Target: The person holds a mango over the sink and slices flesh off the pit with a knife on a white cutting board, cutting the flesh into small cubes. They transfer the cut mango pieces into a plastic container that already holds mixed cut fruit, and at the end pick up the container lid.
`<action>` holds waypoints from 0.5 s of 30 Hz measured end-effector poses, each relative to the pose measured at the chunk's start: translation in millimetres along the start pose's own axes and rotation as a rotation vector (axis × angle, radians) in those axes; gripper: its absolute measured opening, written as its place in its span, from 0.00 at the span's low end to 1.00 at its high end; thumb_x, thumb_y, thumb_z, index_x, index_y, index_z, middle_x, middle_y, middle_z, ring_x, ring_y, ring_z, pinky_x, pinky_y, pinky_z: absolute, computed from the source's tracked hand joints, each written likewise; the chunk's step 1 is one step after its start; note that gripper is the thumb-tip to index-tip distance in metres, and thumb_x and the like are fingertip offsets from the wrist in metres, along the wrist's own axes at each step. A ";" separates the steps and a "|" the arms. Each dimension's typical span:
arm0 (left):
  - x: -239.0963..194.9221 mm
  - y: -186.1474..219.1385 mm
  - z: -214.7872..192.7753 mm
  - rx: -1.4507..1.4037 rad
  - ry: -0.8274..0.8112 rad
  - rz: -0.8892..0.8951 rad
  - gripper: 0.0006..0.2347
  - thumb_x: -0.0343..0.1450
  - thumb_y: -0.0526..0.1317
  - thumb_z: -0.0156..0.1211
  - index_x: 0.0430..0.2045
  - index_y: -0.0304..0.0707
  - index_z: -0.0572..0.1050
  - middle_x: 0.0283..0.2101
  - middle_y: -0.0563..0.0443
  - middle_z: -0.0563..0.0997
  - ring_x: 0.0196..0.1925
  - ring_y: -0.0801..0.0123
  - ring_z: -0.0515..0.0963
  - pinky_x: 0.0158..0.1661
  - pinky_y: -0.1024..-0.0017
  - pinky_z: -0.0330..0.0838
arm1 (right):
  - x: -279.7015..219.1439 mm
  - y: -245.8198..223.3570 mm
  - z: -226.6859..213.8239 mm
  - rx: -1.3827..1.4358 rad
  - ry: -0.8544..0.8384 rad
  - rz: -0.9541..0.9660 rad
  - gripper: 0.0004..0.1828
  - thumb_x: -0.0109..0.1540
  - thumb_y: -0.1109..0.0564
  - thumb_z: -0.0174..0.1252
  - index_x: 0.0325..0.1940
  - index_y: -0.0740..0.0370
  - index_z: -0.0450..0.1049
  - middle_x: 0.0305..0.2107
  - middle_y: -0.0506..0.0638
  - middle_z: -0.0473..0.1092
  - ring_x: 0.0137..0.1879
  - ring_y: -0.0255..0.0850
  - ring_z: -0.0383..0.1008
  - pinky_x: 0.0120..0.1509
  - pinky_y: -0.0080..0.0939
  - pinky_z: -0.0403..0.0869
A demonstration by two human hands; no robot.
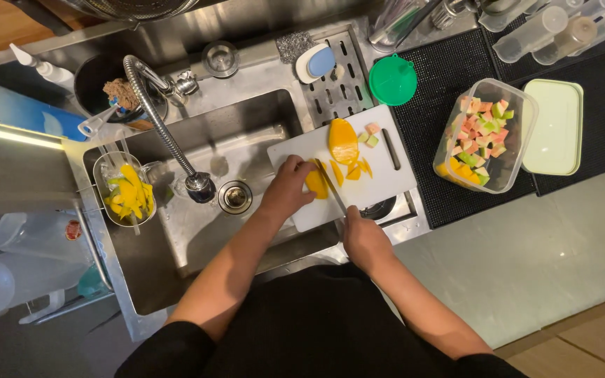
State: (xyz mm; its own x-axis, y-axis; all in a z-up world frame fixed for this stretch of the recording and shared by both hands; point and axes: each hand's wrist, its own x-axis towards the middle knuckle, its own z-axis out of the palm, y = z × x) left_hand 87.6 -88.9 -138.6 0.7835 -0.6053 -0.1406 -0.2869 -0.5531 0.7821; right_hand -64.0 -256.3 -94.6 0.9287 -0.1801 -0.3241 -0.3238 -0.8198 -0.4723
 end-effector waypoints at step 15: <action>6.8 -8.2 5.8 0.092 0.024 0.137 0.29 0.56 0.35 0.73 0.53 0.39 0.71 0.61 0.43 0.67 0.64 0.48 0.67 0.62 0.59 0.67 | -17.5 34.0 29.3 0.000 -0.050 0.098 0.11 0.62 0.60 0.49 0.47 0.67 0.61 0.25 0.72 0.74 0.35 0.71 0.75 0.41 0.70 0.71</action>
State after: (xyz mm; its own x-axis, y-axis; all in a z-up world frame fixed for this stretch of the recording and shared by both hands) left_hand 92.1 -91.8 -149.5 0.7461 -0.6655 -0.0212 -0.4406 -0.5173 0.7337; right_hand -96.5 -265.1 -129.0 0.8824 -0.2326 -0.4090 -0.4130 -0.7994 -0.4364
